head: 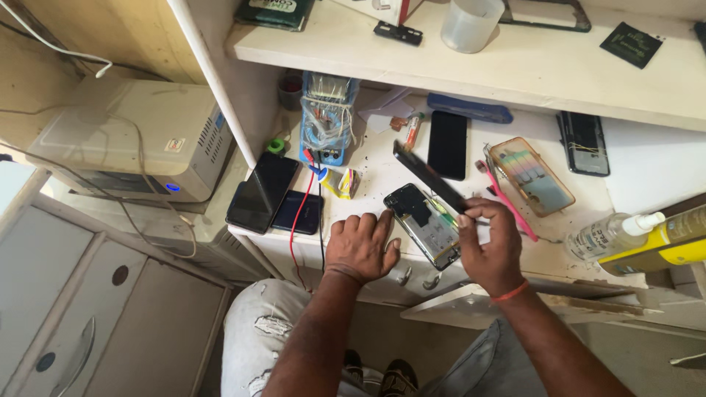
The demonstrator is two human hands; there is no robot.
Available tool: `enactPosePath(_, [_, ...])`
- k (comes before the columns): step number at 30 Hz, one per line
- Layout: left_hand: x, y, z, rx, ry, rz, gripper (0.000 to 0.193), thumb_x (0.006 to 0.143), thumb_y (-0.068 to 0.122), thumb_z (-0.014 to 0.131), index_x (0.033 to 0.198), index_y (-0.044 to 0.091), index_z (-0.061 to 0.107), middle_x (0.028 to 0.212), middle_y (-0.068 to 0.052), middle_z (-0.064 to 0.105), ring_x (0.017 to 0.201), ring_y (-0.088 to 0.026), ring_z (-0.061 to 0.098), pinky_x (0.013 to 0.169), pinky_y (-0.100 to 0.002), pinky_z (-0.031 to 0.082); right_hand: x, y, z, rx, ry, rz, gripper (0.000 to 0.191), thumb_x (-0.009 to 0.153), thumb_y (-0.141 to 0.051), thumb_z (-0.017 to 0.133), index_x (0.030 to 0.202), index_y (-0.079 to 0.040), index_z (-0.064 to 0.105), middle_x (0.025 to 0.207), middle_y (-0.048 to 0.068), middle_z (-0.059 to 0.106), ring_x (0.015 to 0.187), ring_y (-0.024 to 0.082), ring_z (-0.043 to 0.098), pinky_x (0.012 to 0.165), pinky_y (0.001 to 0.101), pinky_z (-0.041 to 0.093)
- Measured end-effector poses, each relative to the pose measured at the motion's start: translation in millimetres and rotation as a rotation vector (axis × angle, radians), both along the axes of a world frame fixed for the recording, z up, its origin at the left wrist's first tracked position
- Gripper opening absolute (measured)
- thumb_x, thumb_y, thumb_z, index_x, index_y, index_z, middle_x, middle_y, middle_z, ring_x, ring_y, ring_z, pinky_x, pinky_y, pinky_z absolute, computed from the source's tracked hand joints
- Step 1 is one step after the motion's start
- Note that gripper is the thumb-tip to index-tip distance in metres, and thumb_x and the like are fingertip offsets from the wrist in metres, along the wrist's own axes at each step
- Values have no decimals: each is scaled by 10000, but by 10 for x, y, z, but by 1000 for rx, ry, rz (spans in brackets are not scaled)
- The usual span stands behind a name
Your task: The person sits at a repair workbench and works on a disassembled smartphone, holding the phone body steady with one hand while using a small prying tool with the other to work along the inside of the device. They reposition the phone, lift and turn the back cover, and continue prying at the internal assembly.
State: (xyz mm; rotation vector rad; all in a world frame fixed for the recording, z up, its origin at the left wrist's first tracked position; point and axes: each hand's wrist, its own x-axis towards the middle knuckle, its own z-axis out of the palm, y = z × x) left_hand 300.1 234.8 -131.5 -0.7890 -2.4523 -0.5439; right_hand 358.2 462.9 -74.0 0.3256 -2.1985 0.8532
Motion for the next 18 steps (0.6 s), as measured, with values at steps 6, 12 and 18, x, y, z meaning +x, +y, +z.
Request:
enactPosePath(6, [-4,3,-25,-1,-9,5,567,879,482,606,1338,151,648,934,-49,605,860,-253,588,755,-448,424,42,156,-407,-592,-325,34,165,1044,-146,645,1106,-9,577,934,42,626,784,95,573,723,247,505])
enactPosePath(12, [7,8,0,5,4,3,569,867,480,605,1326,146,653,929,-50,606,846,-256,587,744,-449,423,-51,319,-478,-1053,-545,108,196,1015,-175,646,1092,-1,600,923,65,650,733,138,624,694,345,585])
enactPosePath(18, [6,-4,-20,7,11,1,556,874,474,606,1322,148,657,933,-48,608,847,-256,585,751,-451,421,-148,516,-316,-1381,-613,73,200,990,-189,633,1140,-58,613,1035,98,700,890,199,691,799,386,573])
